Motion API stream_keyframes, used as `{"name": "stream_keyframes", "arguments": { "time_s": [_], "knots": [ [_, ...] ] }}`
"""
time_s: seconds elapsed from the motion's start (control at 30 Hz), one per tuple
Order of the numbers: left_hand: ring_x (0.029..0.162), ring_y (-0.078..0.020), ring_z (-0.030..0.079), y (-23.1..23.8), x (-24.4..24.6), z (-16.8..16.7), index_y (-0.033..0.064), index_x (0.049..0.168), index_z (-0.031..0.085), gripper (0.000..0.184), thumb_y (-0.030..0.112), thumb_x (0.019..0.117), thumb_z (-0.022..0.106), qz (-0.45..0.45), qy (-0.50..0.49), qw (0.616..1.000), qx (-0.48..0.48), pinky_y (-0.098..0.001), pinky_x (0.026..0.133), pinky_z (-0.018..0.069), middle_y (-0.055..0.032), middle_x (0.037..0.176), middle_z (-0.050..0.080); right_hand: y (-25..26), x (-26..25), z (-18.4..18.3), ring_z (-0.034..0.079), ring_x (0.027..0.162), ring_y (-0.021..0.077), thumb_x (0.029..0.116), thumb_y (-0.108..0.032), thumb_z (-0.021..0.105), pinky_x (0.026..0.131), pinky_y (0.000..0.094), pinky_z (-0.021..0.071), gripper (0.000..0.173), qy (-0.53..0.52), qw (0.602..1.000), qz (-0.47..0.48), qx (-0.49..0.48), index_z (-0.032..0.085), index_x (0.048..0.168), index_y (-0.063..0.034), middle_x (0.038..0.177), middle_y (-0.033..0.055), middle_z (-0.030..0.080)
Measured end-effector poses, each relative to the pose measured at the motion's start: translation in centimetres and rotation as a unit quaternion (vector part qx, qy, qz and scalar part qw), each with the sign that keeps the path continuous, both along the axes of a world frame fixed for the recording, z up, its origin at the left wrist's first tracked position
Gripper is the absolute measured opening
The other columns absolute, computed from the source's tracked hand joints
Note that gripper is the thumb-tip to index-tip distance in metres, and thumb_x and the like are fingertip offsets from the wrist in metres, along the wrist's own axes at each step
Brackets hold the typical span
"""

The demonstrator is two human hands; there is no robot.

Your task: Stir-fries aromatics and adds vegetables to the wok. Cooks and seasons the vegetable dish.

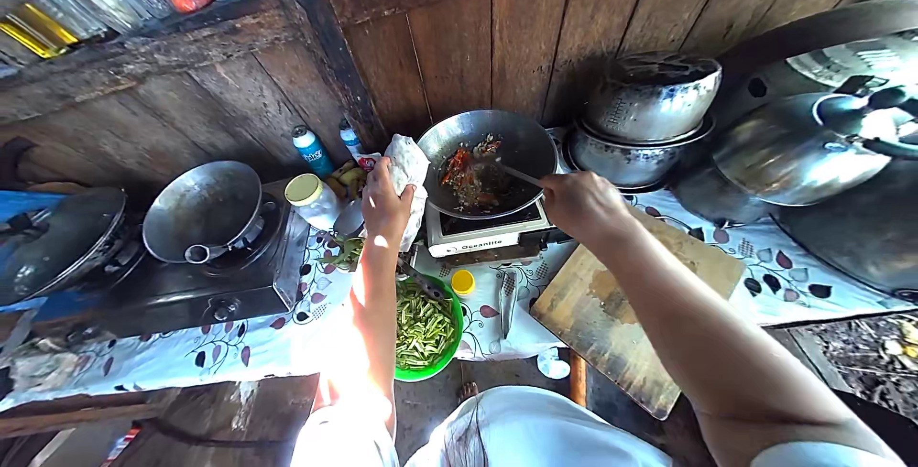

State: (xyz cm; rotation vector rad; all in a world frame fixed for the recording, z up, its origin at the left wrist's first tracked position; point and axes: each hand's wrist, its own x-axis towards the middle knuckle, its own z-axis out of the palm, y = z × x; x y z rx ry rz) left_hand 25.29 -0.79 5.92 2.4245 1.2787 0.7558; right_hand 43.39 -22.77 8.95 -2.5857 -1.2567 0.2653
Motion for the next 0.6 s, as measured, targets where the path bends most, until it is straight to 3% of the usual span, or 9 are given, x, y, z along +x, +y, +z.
{"name": "stream_keyframes", "arguments": {
  "time_s": [0.13, 0.27, 0.37, 0.47, 0.6],
  "knots": [
    [0.13, -0.0434, 0.057, 0.0, 0.1, 0.1, 0.0038, 0.15, 0.044, 0.066, 0.02, 0.0938, 0.075, 0.003, 0.004, 1.0, -0.008, -0.0603, 0.106, 0.0456, -0.0258, 0.144, 0.055, 3.4, 0.6, -2.6, 0.066, 0.114, 0.0459, 0.1078, -0.014, 0.044, 0.09, 0.0648, 0.0519, 0.033, 0.037, 0.998, -0.004, 0.044, 0.069, 0.128, -0.0068, 0.121, 0.0253, 0.069],
    [0.131, -0.0428, 0.056, 0.0, 0.1, 0.1, 0.003, 0.149, 0.044, 0.066, 0.02, 0.0935, 0.076, -0.001, -0.002, 1.0, -0.005, -0.0603, 0.107, 0.0452, -0.0258, 0.143, 0.055, 0.2, -0.3, -1.2, 0.068, 0.111, 0.0443, 0.1075, -0.013, 0.046, 0.089, 0.0655, 0.0516, 0.032, 0.038, 0.997, 0.045, 0.054, 0.072, 0.126, -0.0099, 0.114, 0.0227, 0.072],
    [0.131, -0.0433, 0.056, 0.1, -0.1, 0.0, 0.0018, 0.148, 0.045, 0.065, 0.019, 0.0932, 0.076, -0.009, -0.009, 1.0, -0.002, -0.0609, 0.107, 0.0453, -0.026, 0.143, 0.055, -4.7, -1.6, 2.0, 0.071, 0.094, 0.0431, 0.1053, -0.013, 0.055, 0.076, 0.0652, 0.0533, 0.023, 0.002, 0.997, 0.063, 0.051, 0.076, 0.112, -0.0105, 0.096, 0.0198, 0.074],
    [0.132, -0.0436, 0.055, -0.1, -0.1, 0.1, 0.0005, 0.149, 0.045, 0.065, 0.019, 0.0939, 0.075, -0.016, -0.014, 1.0, -0.006, -0.0619, 0.107, 0.0446, -0.0266, 0.145, 0.054, -6.5, -2.2, 3.2, 0.071, 0.087, 0.0418, 0.1039, -0.014, 0.057, 0.069, 0.0623, 0.0529, 0.021, -0.033, 0.997, 0.066, 0.026, 0.078, 0.106, -0.0108, 0.089, 0.0183, 0.073],
    [0.131, -0.0427, 0.056, 0.0, -0.1, 0.1, 0.0007, 0.148, 0.046, 0.065, 0.019, 0.0937, 0.075, -0.016, -0.01, 1.0, 0.005, -0.0609, 0.107, 0.045, -0.0262, 0.144, 0.055, -2.0, -1.3, 1.0, 0.07, 0.101, 0.0468, 0.1061, -0.014, 0.049, 0.08, 0.0667, 0.0524, 0.027, -0.002, 1.0, 0.015, 0.009, 0.074, 0.113, -0.0071, 0.101, 0.0236, 0.073]
  ]
}}
